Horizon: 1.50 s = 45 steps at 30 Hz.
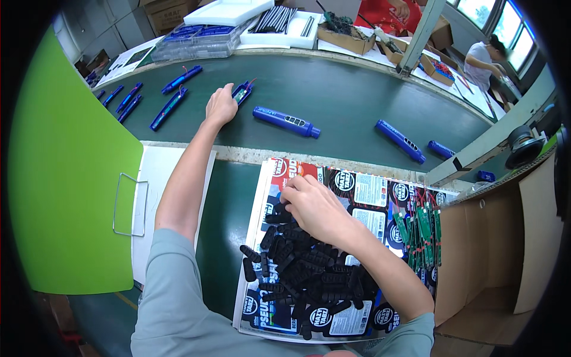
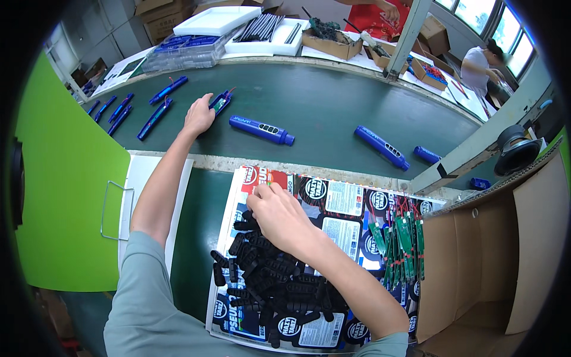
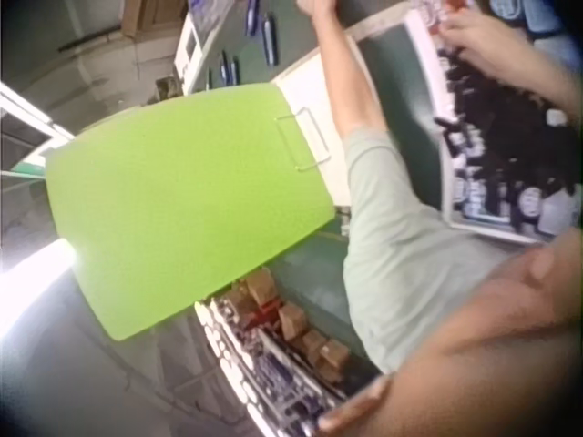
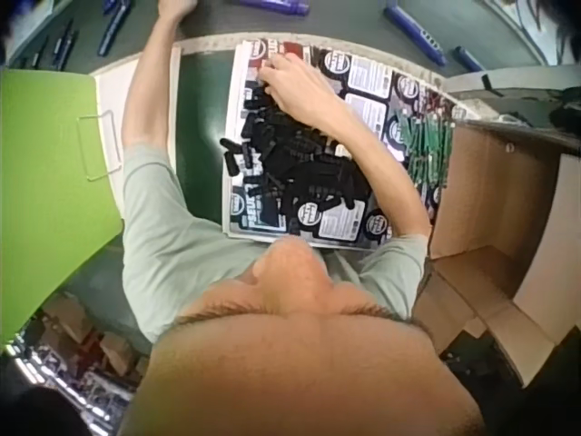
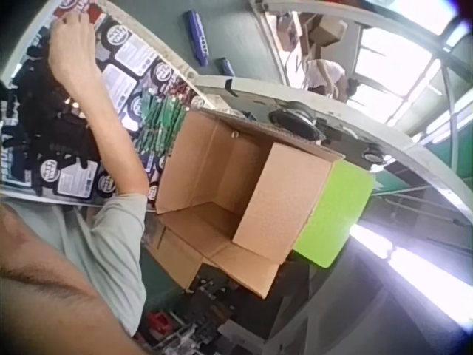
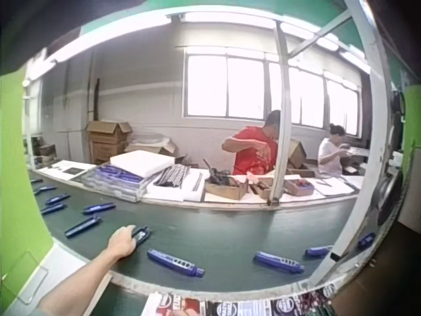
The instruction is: The person repeatedly picks up a blue plastic casing and a green circuit board, inserts the board into the casing, and places the assembled unit on the table. The person handles multiple identical units in a repetitive sequence throughout the clip.
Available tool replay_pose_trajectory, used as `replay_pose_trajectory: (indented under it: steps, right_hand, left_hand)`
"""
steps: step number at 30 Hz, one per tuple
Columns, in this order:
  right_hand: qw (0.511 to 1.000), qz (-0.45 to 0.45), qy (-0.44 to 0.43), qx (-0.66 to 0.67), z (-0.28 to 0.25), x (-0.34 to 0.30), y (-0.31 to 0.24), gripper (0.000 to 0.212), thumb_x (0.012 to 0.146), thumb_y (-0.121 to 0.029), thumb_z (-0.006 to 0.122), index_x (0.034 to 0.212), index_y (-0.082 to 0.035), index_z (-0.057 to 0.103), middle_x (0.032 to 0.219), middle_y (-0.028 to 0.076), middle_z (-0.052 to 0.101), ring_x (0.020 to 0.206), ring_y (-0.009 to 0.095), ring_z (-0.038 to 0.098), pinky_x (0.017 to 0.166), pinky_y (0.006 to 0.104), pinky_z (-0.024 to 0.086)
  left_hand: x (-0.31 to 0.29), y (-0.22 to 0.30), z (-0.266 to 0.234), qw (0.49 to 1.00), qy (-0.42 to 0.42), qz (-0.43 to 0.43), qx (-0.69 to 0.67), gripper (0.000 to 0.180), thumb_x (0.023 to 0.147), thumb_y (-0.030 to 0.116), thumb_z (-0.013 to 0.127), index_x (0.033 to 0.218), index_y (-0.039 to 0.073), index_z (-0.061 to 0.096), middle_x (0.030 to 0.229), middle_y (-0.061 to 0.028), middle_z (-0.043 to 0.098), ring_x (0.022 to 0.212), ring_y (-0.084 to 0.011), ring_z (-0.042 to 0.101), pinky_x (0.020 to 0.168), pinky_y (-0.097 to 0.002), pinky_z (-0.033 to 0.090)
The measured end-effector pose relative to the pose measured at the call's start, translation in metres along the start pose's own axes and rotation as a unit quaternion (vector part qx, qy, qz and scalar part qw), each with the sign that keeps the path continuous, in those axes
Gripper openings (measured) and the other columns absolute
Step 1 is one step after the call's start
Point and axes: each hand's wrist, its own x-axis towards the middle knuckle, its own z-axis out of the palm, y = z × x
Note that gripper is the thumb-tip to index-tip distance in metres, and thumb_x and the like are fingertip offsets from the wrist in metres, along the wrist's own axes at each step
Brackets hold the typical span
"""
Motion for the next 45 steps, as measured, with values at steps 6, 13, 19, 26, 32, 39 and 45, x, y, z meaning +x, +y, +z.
replay_pose_trajectory:
  steps: [6, 13, 19, 26, 32, 39, 45]
  right_hand:
    - [0.986, 0.032, 0.079, 0.144, -0.02, -0.017, 0.001, 0.017, 0.089, -0.004, 0.068, 0.104, -0.001, 0.058, 0.098, 0.021, 0.065, 0.089, 0.043, 0.064, 0.079, 0.0494, 0.052]
    - [0.939, 0.143, 0.188, 0.249, -0.045, -0.051, 0.023, 0.03, 0.088, -0.003, 0.072, 0.117, 0.0, 0.067, 0.099, 0.01, 0.065, 0.087, 0.018, 0.063, 0.076, 0.0301, 0.051]
    - [0.873, 0.249, 0.252, 0.335, -0.061, -0.085, 0.028, 0.023, 0.085, -0.002, 0.07, 0.107, 0.0, 0.065, 0.092, 0.003, 0.067, 0.085, 0.009, 0.06, 0.07, 0.0243, 0.046]
    - [0.846, 0.169, 0.391, 0.321, -0.086, -0.105, -0.004, 0.019, 0.09, 0.0, 0.068, 0.109, 0.003, 0.068, 0.092, 0.003, 0.065, 0.075, 0.006, 0.058, 0.067, 0.0235, 0.048]
    - [0.883, 0.14, 0.407, 0.188, -0.097, -0.113, -0.026, 0.021, 0.088, 0.001, 0.07, 0.109, 0.001, 0.071, 0.093, 0.008, 0.071, 0.075, 0.013, 0.071, 0.065, 0.0268, 0.053]
    - [0.894, 0.129, 0.429, 0.024, -0.09, -0.109, -0.041, 0.008, 0.083, 0.0, 0.073, 0.089, 0.0, 0.069, 0.091, 0.012, 0.068, 0.08, 0.025, 0.069, 0.07, 0.037, 0.052]
    - [0.877, 0.131, 0.448, -0.115, -0.086, -0.115, -0.037, 0.029, 0.075, -0.003, 0.079, 0.1, -0.001, 0.063, 0.099, 0.012, 0.053, 0.092, 0.033, 0.055, 0.081, 0.0405, 0.045]
  left_hand:
    - [-0.034, 0.053, -0.029, 0.944, 0.024, 0.329, -0.023, 0.048, 0.079, 0.006, 0.063, 0.126, 0.004, 0.067, 0.126, -0.0177, 0.063, 0.12, -0.0355, 0.057, 0.104, -0.0461, 0.046]
    - [-0.066, 0.081, -0.037, 0.933, -0.097, 0.34, -0.07, 0.038, 0.093, 0.01, 0.063, 0.13, 0.0, 0.061, 0.118, -0.0178, 0.066, 0.108, -0.0315, 0.062, 0.096, -0.0413, 0.049]
    - [-0.125, 0.143, -0.068, 0.807, -0.209, 0.136, -0.535, 0.04, 0.109, 0.024, 0.048, 0.139, -0.002, 0.05, 0.106, -0.0099, 0.069, 0.082, -0.012, 0.065, 0.073, -0.0275, 0.055]
    - [-0.228, 0.193, -0.101, 0.636, -0.341, 0.024, -0.692, 0.042, 0.108, 0.025, 0.047, 0.14, -0.003, 0.052, 0.117, -0.0121, 0.068, 0.099, -0.0177, 0.07, 0.09, -0.0306, 0.056]
    - [-0.263, 0.215, -0.119, 0.654, -0.337, 0.031, -0.676, 0.04, 0.106, 0.019, 0.045, 0.139, -0.003, 0.054, 0.112, -0.0092, 0.069, 0.098, -0.013, 0.067, 0.087, -0.0269, 0.054]
    - [-0.281, 0.229, -0.12, 0.654, -0.308, 0.028, -0.691, 0.033, 0.102, 0.014, 0.055, 0.13, -0.003, 0.06, 0.105, -0.0057, 0.069, 0.093, -0.008, 0.064, 0.082, -0.0237, 0.053]
    - [-0.285, 0.238, -0.111, 0.727, -0.248, 0.036, -0.639, 0.025, 0.097, 0.013, 0.068, 0.115, -0.004, 0.07, 0.084, -0.004, 0.072, 0.076, -0.0058, 0.063, 0.065, -0.0244, 0.051]
